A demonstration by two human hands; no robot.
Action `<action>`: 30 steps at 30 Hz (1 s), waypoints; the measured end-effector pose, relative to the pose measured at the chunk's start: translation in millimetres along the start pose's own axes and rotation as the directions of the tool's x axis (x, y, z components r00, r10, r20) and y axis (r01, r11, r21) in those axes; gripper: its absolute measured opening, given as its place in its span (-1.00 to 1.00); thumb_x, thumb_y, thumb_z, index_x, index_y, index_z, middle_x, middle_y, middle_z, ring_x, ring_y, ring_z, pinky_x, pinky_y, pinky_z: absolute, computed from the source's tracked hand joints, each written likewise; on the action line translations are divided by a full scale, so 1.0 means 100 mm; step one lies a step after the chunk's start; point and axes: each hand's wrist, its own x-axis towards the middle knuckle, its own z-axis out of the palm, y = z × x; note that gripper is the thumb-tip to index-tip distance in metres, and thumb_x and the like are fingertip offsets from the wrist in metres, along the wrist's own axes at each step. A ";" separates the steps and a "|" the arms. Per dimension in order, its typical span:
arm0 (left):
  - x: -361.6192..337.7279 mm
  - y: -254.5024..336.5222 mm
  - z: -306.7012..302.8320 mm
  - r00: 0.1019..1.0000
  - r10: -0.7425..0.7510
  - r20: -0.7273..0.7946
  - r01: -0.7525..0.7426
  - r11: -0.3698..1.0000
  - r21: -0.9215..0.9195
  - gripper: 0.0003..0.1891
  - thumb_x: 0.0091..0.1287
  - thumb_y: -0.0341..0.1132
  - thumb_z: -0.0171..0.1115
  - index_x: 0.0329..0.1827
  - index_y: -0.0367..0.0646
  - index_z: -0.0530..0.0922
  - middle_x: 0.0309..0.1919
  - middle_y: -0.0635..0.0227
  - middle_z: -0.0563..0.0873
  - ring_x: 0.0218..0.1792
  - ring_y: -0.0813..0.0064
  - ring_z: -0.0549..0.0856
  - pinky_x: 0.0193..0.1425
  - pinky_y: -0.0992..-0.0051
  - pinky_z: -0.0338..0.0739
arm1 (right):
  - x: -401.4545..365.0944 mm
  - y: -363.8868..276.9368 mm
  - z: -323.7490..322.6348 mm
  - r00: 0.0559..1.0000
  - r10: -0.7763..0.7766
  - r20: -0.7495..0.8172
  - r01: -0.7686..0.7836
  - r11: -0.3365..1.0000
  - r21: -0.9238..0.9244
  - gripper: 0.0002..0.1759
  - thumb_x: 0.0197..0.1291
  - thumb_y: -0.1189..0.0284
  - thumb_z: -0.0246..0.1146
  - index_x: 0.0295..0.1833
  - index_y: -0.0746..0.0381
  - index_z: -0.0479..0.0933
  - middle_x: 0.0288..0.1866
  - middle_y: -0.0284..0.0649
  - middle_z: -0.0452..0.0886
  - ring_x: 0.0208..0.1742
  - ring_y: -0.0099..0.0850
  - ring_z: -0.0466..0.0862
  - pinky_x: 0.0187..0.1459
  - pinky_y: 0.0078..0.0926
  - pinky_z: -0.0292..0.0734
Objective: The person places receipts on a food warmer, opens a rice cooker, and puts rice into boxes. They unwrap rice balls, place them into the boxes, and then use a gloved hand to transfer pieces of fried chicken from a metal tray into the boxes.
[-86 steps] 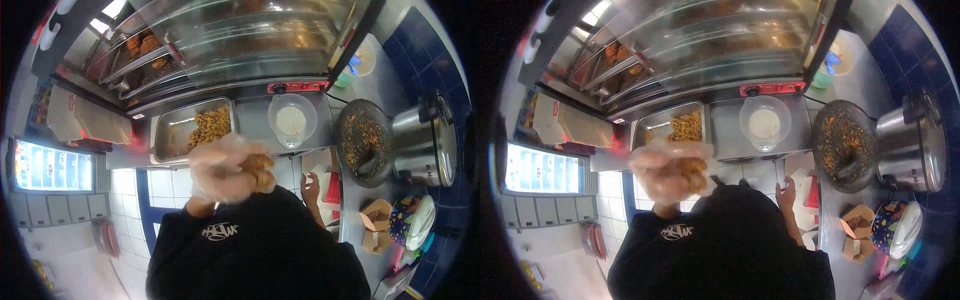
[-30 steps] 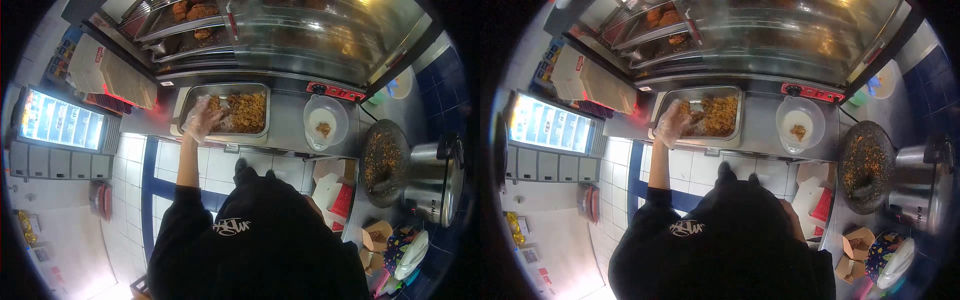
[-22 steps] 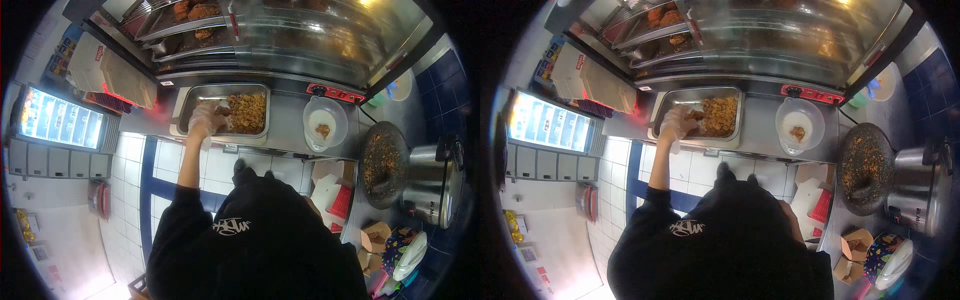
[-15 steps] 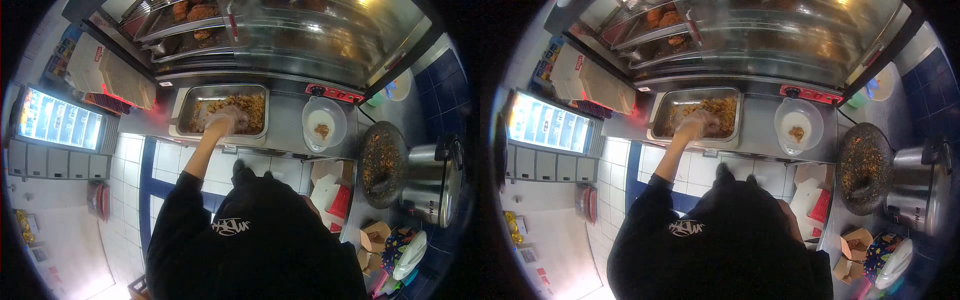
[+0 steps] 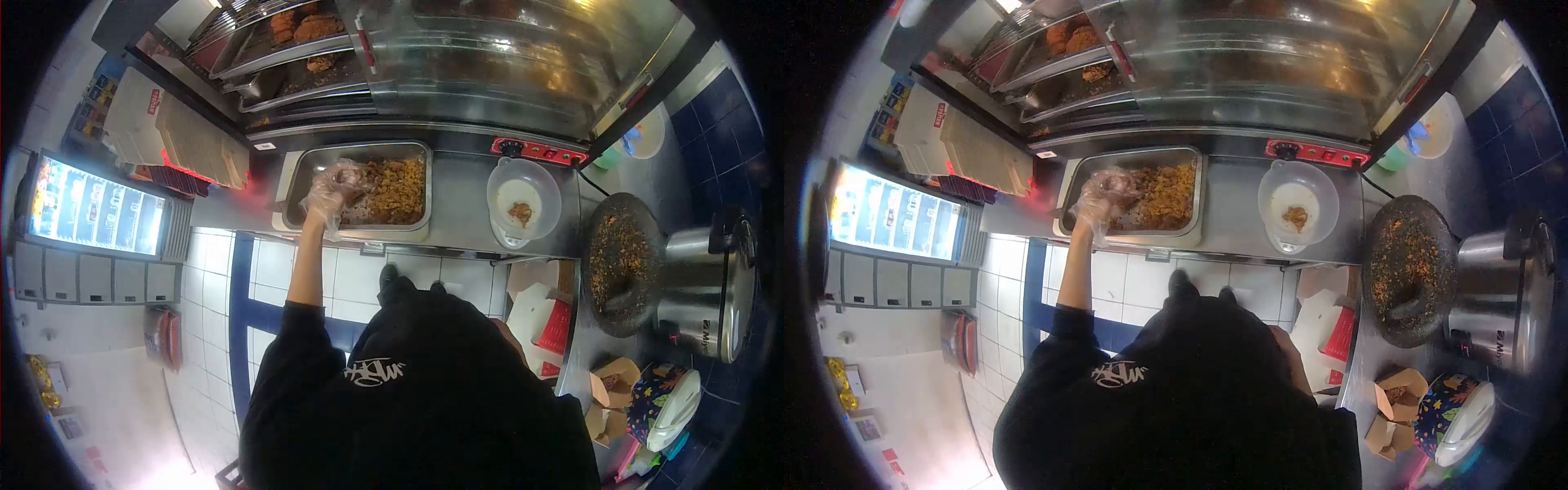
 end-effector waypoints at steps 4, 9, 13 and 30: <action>0.01 -0.06 0.00 0.990 0.066 -0.122 -0.051 0.991 0.123 -0.83 0.20 -0.57 0.21 -0.16 -0.19 0.56 -0.32 0.37 0.65 -0.24 0.63 0.62 -0.15 0.57 0.63 | 0.04 0.01 -0.01 1.000 -0.006 0.012 0.006 1.000 -0.009 -0.50 0.23 0.14 0.02 0.17 0.21 0.46 0.07 -0.07 0.56 0.10 -0.10 0.52 0.14 -0.24 0.38; 0.12 -0.07 0.17 0.982 -0.001 -0.186 0.035 0.984 0.177 -0.84 0.22 -0.55 0.21 -0.16 -0.15 0.56 -0.37 0.37 0.68 -0.28 0.57 0.66 -0.20 0.54 0.62 | 0.05 0.04 -0.03 1.000 -0.012 0.003 0.012 1.000 -0.002 -0.50 0.23 0.14 0.01 0.17 0.21 0.46 0.07 -0.07 0.56 0.11 -0.10 0.52 0.14 -0.24 0.38; 0.24 -0.21 0.52 0.996 0.056 -0.066 -0.067 0.981 -0.185 -0.88 0.23 -0.48 0.20 -0.18 -0.17 0.56 -0.33 0.38 0.66 -0.30 0.54 0.63 -0.22 0.58 0.52 | 0.04 0.04 -0.03 1.000 -0.013 -0.004 0.013 1.000 0.006 -0.51 0.23 0.14 0.01 0.16 0.20 0.46 0.07 -0.07 0.56 0.11 -0.10 0.52 0.14 -0.24 0.38; 0.30 0.07 1.92 0.815 0.477 0.330 -0.576 0.596 0.560 -0.69 0.24 -0.25 0.17 0.03 -0.11 0.51 -0.05 0.12 0.61 0.03 0.10 0.56 0.11 0.26 0.45 | 0.05 0.04 0.01 1.000 -0.009 -0.003 0.009 1.000 0.007 -0.51 0.23 0.14 0.01 0.15 0.20 0.47 0.08 -0.07 0.56 0.12 -0.09 0.52 0.15 -0.23 0.38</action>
